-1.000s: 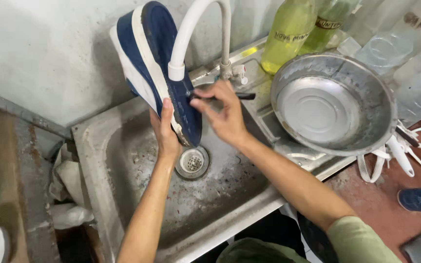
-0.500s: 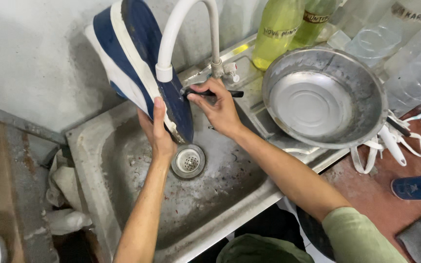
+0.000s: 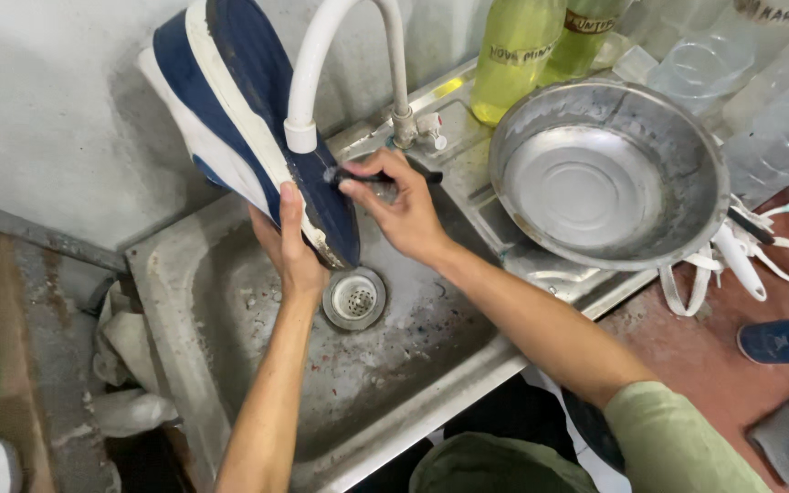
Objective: The person scrubs the sole of a blue and white sneaker with a brush under running water in a sink. They rotate the shoe to clean different areas of the sole and then rinse it thoroughly.
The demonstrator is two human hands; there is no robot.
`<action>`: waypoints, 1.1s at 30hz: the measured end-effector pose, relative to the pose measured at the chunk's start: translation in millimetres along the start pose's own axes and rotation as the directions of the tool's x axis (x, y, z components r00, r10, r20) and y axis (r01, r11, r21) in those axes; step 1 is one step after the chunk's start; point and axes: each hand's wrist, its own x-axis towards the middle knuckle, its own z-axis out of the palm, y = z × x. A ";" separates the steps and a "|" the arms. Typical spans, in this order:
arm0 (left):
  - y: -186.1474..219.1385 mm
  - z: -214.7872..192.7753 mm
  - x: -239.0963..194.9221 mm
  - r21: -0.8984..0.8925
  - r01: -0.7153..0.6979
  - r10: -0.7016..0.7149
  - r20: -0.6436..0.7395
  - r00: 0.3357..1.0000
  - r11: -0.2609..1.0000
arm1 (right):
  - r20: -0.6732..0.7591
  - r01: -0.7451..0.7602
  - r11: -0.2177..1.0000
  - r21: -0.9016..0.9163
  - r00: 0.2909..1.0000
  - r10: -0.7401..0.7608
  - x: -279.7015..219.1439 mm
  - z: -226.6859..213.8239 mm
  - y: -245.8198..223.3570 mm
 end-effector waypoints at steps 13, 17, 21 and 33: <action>-25.8 -19.8 13.4 -0.002 -0.020 0.020 0.024 1.000 1.000 | -0.002 0.015 0.991 -0.134 1.000 -0.015 9.0 -10.5 4.8; -40.8 -33.7 20.9 0.001 -0.071 0.071 0.050 0.996 0.997 | -0.055 0.040 0.997 -0.060 0.998 -0.043 3.7 1.2 -42.2; -53.1 -35.7 20.2 -0.057 -0.064 0.068 0.073 0.995 0.996 | 0.043 0.068 0.983 -0.173 0.997 -0.061 15.5 -14.3 -12.2; -1.3 -66.0 23.1 -0.588 0.369 -0.306 0.208 0.929 0.720 | 0.023 -0.097 0.922 -0.374 0.993 0.113 12.1 -21.7 21.2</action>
